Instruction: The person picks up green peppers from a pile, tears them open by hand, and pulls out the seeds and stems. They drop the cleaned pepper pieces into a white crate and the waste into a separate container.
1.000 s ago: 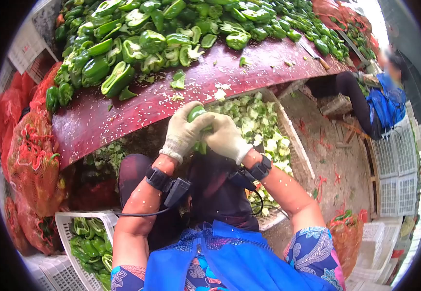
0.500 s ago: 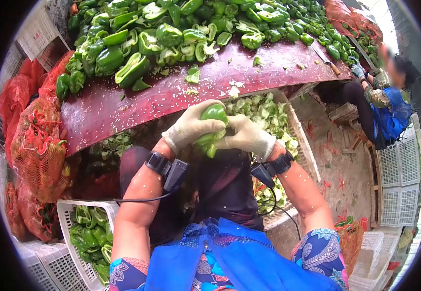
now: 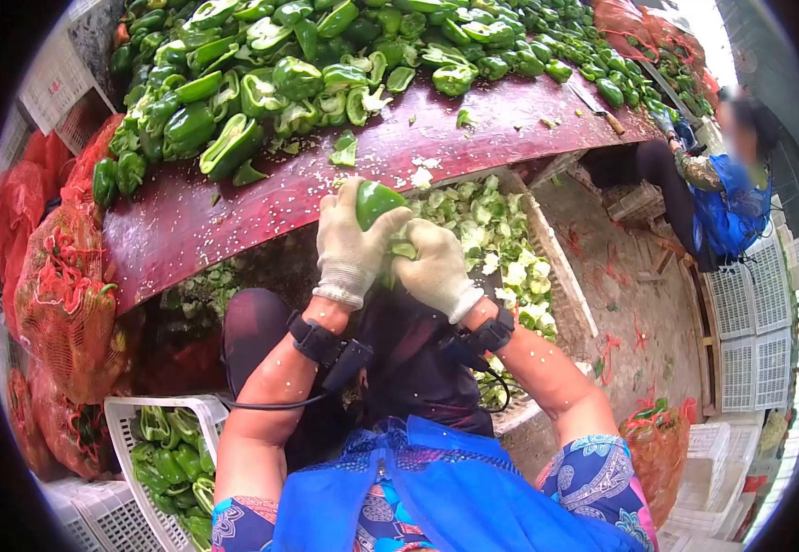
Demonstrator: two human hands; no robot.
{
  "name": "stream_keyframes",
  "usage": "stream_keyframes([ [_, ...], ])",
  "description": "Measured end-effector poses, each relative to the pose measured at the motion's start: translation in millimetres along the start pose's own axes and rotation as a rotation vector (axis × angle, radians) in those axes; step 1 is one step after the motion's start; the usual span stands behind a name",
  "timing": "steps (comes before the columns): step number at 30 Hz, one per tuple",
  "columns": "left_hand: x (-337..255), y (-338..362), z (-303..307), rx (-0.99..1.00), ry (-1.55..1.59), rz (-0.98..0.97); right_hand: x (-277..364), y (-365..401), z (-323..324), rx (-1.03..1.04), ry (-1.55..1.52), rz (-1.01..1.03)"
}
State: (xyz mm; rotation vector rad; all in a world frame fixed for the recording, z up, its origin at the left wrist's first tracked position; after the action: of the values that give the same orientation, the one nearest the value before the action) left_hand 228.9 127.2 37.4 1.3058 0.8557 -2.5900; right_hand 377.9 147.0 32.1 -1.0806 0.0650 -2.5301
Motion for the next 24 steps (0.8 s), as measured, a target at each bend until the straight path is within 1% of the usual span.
stream_keyframes([
  [1, -0.3, 0.9, 0.7, -0.049, 0.021, 0.033, 5.3, 2.4, 3.5, 0.005, -0.009, 0.078],
  [2, 11.7, 0.1, -4.5, -0.034, 0.463, 0.169, 13.5, 3.9, 7.7, 0.011, -0.018, 0.161],
  [3, 40.6, 1.5, -12.9, -0.006, 0.49, 0.364, 22.8, 5.5, 10.7, 0.022, -0.03, 0.246],
  [4, 47.4, 4.3, -14.3, 0.106, 0.634, 0.484, 31.3, 8.0, 13.8, -0.004, -0.008, 0.299],
  [5, 50.8, 6.4, -16.7, 0.215, 0.777, 0.6, 30.6, 6.3, 15.3, -0.003, -0.066, 0.302],
  [6, 45.9, 1.5, -12.6, 0.219, 0.746, 0.582, 27.6, 4.3, 18.9, -0.004, -0.126, 0.305],
  [7, 44.3, -2.4, -11.6, 0.24, 0.817, 0.527, 26.8, 2.0, 23.4, -0.006, -0.185, 0.306],
  [8, 43.9, -5.4, -12.1, 0.264, 0.889, 0.471, 26.6, 1.5, 29.3, -0.001, -0.292, 0.274],
  [9, 40.0, -8.7, -12.1, 0.289, 0.962, 0.415, 28.7, 2.0, 36.7, 0.01, -0.319, 0.216],
  [10, 34.4, -8.8, -8.4, 0.254, 0.819, 0.391, 30.7, -0.4, 44.1, -0.061, -0.343, 0.297],
  [11, 39.4, -5.5, -12.7, 0.26, 0.934, 0.489, 32.0, -2.8, 51.3, -0.125, -0.365, 0.375],
  [12, 43.3, -3.1, -16.7, 0.269, 1.047, 0.586, 36.6, -5.5, 55.1, -0.145, -0.264, 0.448],
  [13, 44.4, -2.9, -19.2, 0.285, 1.155, 0.676, 31.3, -8.6, 54.9, -0.122, -0.318, 0.394],
  [14, 42.3, -4.8, -17.9, 0.298, 1.221, 0.69, 24.8, -13.3, 53.5, -0.106, -0.375, 0.341],
  [15, 37.3, -11.6, -12.4, 0.29, 1.136, 0.596, 19.0, -18.5, 53.0, -0.088, -0.43, 0.291],
  [16, 32.6, -14.9, -9.3, 0.278, 1.055, 0.509, 13.7, -20.1, 53.7, -0.038, -0.416, 0.232],
  [17, 30.2, -15.7, -8.4, 0.264, 0.976, 0.43, 9.3, -22.0, 48.3, 0.082, -0.517, 0.117],
  [19, 26.5, -14.2, -11.2, 0.253, 0.932, 0.328, 4.4, -21.0, 36.4, 0.324, -0.712, -0.128],
  [20, 21.7, -13.6, -12.2, 0.259, 0.915, 0.283, 1.9, -25.8, 29.1, 0.315, -0.456, 0.085],
  [21, 17.1, -13.2, -13.5, 0.266, 0.896, 0.239, 14.7, -21.7, 27.3, 0.467, -0.298, -0.103],
  [22, 17.8, -15.9, -14.6, 0.21, 0.694, 0.13, 15.4, -21.4, 14.5, 0.441, 0.007, -0.062],
  [23, 18.2, -15.4, -15.4, 0.221, 0.706, 0.117, 12.7, -21.9, 3.1, 0.41, 0.311, -0.018],
  [24, 13.3, -16.7, -11.5, 0.228, 0.717, 0.103, 10.0, -23.4, 3.0, 0.405, 0.106, 0.026],
])
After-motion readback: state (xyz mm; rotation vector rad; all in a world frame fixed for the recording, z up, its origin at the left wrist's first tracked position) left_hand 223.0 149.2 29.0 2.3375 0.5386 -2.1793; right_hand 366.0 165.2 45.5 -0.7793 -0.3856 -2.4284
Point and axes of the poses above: each hand's wrist, its own y-axis away from the middle knuckle, its own z-axis out of the back of the hand, x = y × z, the point moved 5 cm from there along -y, towards the middle knuckle, and after that the axes turned 7 degrees about -z, right-handed, at the moved point
